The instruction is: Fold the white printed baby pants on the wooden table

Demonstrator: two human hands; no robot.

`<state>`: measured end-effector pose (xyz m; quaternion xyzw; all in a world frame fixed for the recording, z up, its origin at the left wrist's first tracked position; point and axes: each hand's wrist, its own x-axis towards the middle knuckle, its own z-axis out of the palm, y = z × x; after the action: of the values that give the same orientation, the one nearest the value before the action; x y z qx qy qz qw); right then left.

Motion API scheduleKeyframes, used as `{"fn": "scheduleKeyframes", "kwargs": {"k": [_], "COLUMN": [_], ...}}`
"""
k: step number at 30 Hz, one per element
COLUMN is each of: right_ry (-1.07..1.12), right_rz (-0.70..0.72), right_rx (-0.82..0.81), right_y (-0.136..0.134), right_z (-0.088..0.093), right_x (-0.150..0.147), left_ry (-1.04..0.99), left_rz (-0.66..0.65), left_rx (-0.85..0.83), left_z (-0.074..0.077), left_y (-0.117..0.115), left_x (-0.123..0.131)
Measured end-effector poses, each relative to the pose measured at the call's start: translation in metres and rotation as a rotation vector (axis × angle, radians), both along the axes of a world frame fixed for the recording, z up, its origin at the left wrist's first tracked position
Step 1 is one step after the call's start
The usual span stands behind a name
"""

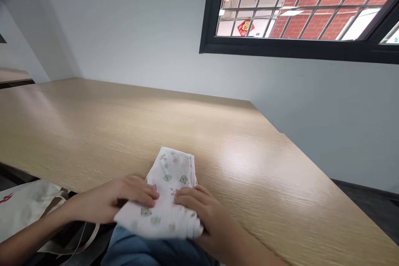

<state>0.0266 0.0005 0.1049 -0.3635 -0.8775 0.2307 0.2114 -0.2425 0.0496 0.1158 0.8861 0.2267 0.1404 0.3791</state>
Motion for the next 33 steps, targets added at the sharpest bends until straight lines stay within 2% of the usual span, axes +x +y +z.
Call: {"fn": "scheduleKeyframes", "kwargs": {"k": [3,5,7,10,13,16,18,19,21,23,25,27,29,33], "right_ry": [0.222,0.374,0.529,0.621,0.582,0.467,0.399,0.36,0.234,0.051,-0.111,-0.215,-0.276,-0.316], "right_rz": [-0.298,-0.441,-0.479,-0.502,-0.546,-0.649,-0.692,-0.694,-0.656,-0.543,-0.402,-0.327,-0.322,-0.422], "right_rx": [-0.389,-0.575,-0.67,-0.7,-0.626,-0.524,-0.392,-0.27,0.088,0.428,0.587,0.585,0.521,0.333], "right_y": [0.015,0.028,0.04,0.052,0.059,0.065,0.066,0.066,0.064,0.059,0.054,0.05,0.047,0.034], "right_z": [0.013,0.016,0.013,0.004,-0.004,-0.007,-0.005,-0.003,0.003,0.009,0.012,0.01,0.004,-0.005], "right_x": [-0.004,-0.007,-0.007,-0.005,-0.003,0.001,0.003,0.004,0.001,-0.009,-0.021,-0.028,-0.023,0.026], "left_ry": [-0.127,-0.205,-0.256,-0.241,-0.194,-0.155,-0.151,-0.162,-0.173,-0.128,-0.019,0.1,0.18,0.186], "left_rz": [0.226,0.35,0.398,0.45,0.52,0.64,0.728,0.762,0.757,0.654,0.498,0.385,0.331,0.394], "left_rx": [-0.3,-0.447,-0.49,-0.425,-0.355,-0.266,-0.169,-0.124,0.035,0.286,0.503,0.558,0.506,0.362], "left_z": [0.002,-0.001,-0.006,-0.015,-0.021,-0.024,-0.024,-0.023,-0.02,-0.017,-0.015,-0.015,-0.018,-0.021], "left_y": [0.019,0.032,0.044,0.058,0.064,0.062,0.058,0.056,0.052,0.05,0.049,0.05,0.05,0.041], "left_x": [0.01,0.017,0.025,0.034,0.039,0.041,0.042,0.044,0.049,0.058,0.067,0.072,0.067,0.036]}}
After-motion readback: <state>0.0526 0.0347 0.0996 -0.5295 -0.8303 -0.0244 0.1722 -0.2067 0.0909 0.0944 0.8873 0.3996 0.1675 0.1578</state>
